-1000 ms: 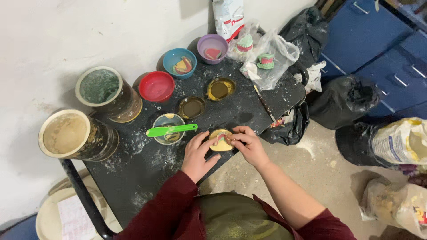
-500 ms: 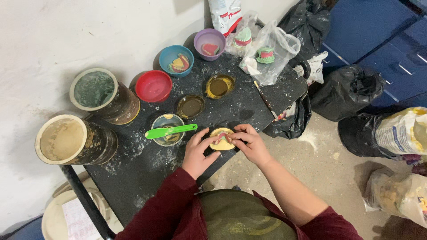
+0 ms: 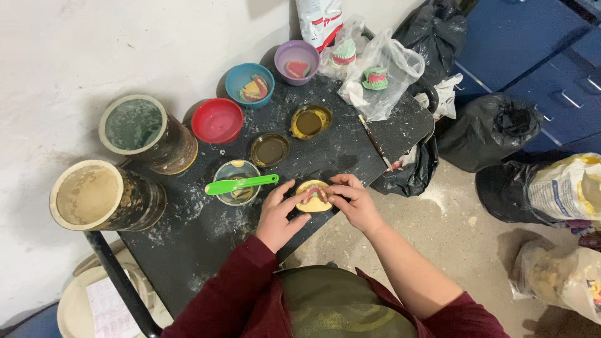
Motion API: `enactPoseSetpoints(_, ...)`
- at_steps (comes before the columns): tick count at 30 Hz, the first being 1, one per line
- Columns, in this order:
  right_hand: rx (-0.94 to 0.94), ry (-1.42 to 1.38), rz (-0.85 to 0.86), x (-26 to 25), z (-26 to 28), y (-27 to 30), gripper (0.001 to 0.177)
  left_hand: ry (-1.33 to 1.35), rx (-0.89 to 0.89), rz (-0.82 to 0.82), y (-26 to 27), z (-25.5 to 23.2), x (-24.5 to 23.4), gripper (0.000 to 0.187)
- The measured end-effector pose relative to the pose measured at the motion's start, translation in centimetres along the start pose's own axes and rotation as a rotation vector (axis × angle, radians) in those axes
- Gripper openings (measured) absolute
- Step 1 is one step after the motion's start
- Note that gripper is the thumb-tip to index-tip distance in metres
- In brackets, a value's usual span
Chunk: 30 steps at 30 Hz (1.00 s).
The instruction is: The person places a pink clay strip onto a yellow dental mold and uses a small tool to press and smooth the clay into the mold's contours. The person repeatedly dips the tool into a small container of liquid and continues shaping the clay within the mold.
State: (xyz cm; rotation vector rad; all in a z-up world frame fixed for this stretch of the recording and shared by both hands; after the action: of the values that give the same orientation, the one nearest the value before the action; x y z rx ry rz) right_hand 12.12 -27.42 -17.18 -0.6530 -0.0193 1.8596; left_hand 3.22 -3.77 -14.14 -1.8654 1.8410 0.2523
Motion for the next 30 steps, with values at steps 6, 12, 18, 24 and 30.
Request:
enactPoseSetpoints(6,-0.023,0.014,0.014,0.3,-0.7,0.1,0.023,-0.064,0.057,-0.022,0.2,0.4,0.4,0.058)
enactPoseSetpoints(12,-0.017,0.0,0.024,0.2,-0.6,0.2,0.023,0.037,-0.05,0.02,0.1,-0.2,0.0,0.056)
enactPoseSetpoints(18,-0.013,-0.003,0.016,0.3,-0.2,0.3,0.024,-0.026,-0.032,0.033,0.3,0.0,0.1,0.062)
enactPoseSetpoints(24,0.343,-0.428,0.017,-0.5,-1.4,-0.2,0.046,-0.012,-0.252,0.047,-0.4,-6.5,-2.6,0.085)
enactPoseSetpoints(30,0.506,-0.553,0.129,-0.9,-0.1,-1.3,0.049,0.558,-0.778,0.069,0.6,-11.2,-2.2,0.123)
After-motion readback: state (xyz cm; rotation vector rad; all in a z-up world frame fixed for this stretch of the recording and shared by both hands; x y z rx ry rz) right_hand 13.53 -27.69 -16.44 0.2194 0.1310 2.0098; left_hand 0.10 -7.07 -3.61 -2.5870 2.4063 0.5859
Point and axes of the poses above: each hand's wrist, its own y-axis away from the middle knuckle, its own x-axis out of the palm, z = x × y, the point moved 1 cm from there along -y, towards the middle knuckle, and after that the axes turned 8 degrees about y, right-handed, at the moved point
